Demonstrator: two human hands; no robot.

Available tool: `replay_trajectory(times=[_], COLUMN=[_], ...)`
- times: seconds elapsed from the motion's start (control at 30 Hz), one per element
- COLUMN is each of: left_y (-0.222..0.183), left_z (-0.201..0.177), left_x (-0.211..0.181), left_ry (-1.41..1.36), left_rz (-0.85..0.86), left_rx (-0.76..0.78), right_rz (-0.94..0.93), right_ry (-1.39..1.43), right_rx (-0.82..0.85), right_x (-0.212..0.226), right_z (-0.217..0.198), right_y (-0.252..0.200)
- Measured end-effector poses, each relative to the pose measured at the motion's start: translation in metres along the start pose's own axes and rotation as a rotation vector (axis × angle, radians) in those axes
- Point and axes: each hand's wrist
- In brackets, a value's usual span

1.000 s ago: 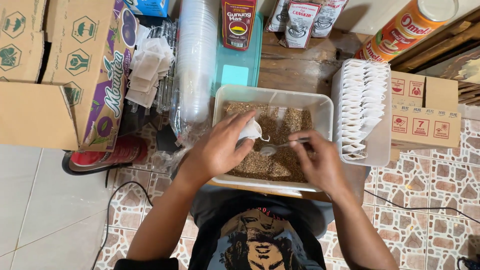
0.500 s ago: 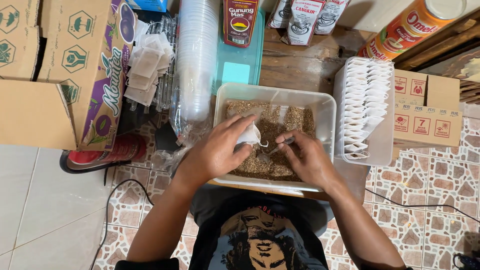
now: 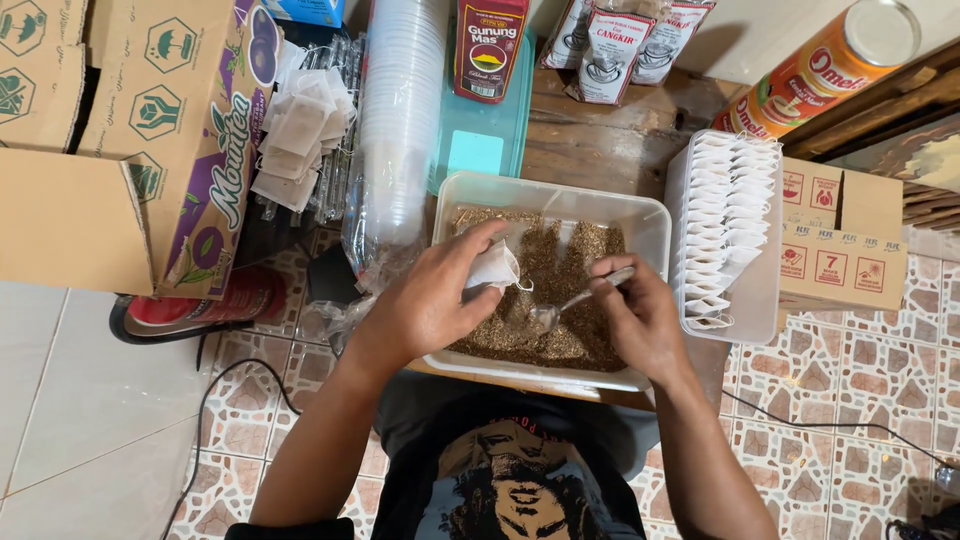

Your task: Manually filling small tea bags with loose tea leaves using a spoon from a bulk container.

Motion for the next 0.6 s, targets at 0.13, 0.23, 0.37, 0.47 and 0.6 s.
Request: replay_trajectory(times=[0.13,0.23,0.37,0.47,0.6], left_y=[-0.002,0.0,0.004,0.005,0.006], left_z=[-0.002,0.006,0.02,0.03,0.047], left_x=[-0.003,0.001,0.014,0.019,0.022], left_ry=[-0.004,-0.011,0.022,0.04,0.063], left_rz=[0.001,-0.016,0.057,0.107,0.138], left_rx=[-0.021,0.003,-0.026,-0.047,-0.051], right_rz=[-0.031,-0.089,-0.133,-0.112,-0.122], right_ry=[0.036,0.055,0.073,0.076,0.039], right_rx=[-0.06,-0.117,-0.245,-0.377,-0.42], right_x=[-0.009,-0.013,0.005,0.019,0.021], right_z=[-0.012,-0.02,-0.024,-0.024,-0.026], right_y=[-0.005,-0.008,-0.012,-0.013,-0.015])
Point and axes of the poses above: each hand's wrist, its own y-axis towards the middle knuckle, its own z-axis out of the palm, x = y × z, and after that the axes turned 11 degrees about -z, right-handed
